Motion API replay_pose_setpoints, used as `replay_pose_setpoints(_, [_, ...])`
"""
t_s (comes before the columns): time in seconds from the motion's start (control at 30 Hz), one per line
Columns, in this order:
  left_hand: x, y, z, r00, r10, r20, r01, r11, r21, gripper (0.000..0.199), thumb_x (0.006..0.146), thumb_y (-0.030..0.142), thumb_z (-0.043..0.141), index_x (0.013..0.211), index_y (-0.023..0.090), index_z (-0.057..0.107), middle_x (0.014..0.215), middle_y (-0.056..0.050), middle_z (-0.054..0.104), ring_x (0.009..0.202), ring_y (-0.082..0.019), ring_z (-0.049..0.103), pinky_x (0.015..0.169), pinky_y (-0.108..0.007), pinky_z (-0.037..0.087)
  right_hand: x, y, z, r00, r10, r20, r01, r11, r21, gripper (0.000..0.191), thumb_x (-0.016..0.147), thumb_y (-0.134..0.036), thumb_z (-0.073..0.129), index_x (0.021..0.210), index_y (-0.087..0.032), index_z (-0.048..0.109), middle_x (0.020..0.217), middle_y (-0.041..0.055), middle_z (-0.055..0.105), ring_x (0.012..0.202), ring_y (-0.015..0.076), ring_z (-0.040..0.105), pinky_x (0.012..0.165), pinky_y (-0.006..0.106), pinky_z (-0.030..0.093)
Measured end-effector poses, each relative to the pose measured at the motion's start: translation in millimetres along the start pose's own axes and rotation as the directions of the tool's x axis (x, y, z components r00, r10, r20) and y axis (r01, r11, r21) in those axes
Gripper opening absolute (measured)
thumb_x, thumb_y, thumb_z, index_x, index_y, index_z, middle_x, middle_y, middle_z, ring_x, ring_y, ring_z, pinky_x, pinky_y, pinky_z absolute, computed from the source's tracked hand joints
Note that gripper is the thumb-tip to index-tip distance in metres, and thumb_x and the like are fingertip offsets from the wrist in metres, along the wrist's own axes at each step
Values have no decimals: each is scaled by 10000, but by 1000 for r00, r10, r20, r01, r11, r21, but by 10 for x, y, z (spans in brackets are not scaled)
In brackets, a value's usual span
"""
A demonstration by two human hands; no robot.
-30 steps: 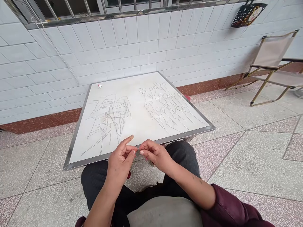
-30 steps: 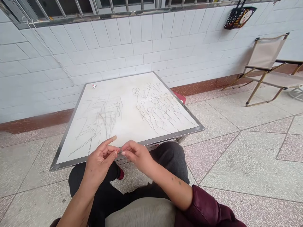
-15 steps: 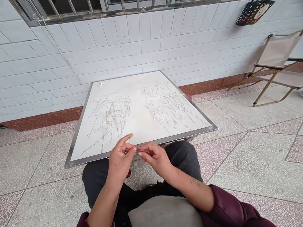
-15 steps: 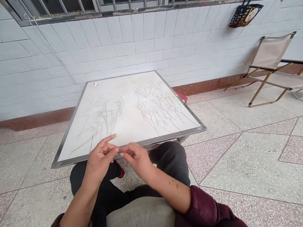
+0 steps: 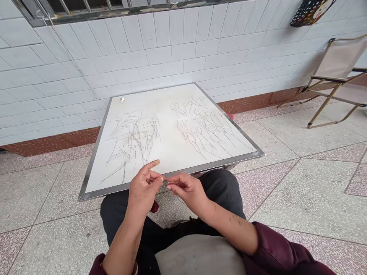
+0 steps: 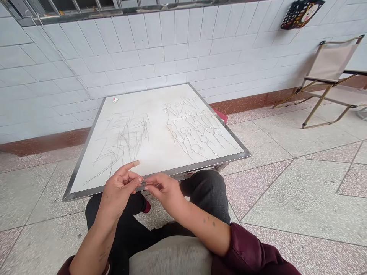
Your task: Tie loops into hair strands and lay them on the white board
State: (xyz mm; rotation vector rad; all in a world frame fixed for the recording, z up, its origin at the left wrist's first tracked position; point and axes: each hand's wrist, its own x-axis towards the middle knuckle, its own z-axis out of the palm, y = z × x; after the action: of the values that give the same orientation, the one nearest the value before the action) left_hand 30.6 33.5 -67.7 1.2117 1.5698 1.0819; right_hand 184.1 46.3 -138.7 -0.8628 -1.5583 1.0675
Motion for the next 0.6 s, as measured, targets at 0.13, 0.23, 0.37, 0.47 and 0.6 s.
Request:
replay_pose_setpoints(0.13, [-4, -5, 13, 1000, -2, -6, 2, 1000, 6, 523, 752, 329, 702, 1248, 187, 614, 704, 12, 665, 656, -155, 586, 567, -246, 469, -8, -9, -18, 991, -131, -2, 129, 982, -138, 67, 886, -219, 656, 916, -230, 715, 804, 18, 722, 727, 148, 664, 658, 253, 542])
replay_pose_setpoints(0.23, [-2, -19, 10, 1000, 5, -8, -5, 1000, -2, 524, 747, 331, 705, 1243, 189, 614, 707, 13, 664, 655, -152, 581, 563, -241, 470, -1, -12, -38, 992, -126, 23, 128, 980, -151, 99, 884, -217, 659, 956, -239, 723, 828, 22, 728, 756, 155, 670, 687, 267, 549])
replay_pose_setpoints(0.37, [-1, -21, -2, 1000, 12, -17, -12, 1000, -26, 554, 752, 358, 708, 1269, 198, 590, 761, 2, 676, 692, -160, 592, 570, -244, 480, 6, 4, -48, 998, 16, 58, -18, 999, 31, 169, 859, -249, 687, 1023, -257, 728, 915, 27, 731, 810, 159, 688, 689, 265, 572])
replay_pose_setpoints(0.47, [-11, 8, -7, 1000, 3, 7, -3, 999, -36, 589, 760, 369, 711, 1299, 183, 565, 776, -7, 693, 707, -163, 598, 591, -251, 486, -1, 10, -42, 994, 85, 63, -93, 984, 154, 179, 849, -279, 696, 1023, -259, 731, 928, 25, 735, 778, 152, 690, 636, 249, 571])
replay_pose_setpoints(0.6, [-35, 56, -13, 1000, -14, 15, 15, 1000, -20, 569, 761, 370, 717, 1282, 181, 587, 723, 3, 690, 702, -163, 592, 605, -252, 477, -9, -3, -29, 992, 116, 43, -123, 975, 185, 131, 828, -297, 718, 946, -245, 738, 878, 14, 743, 708, 140, 683, 625, 246, 564])
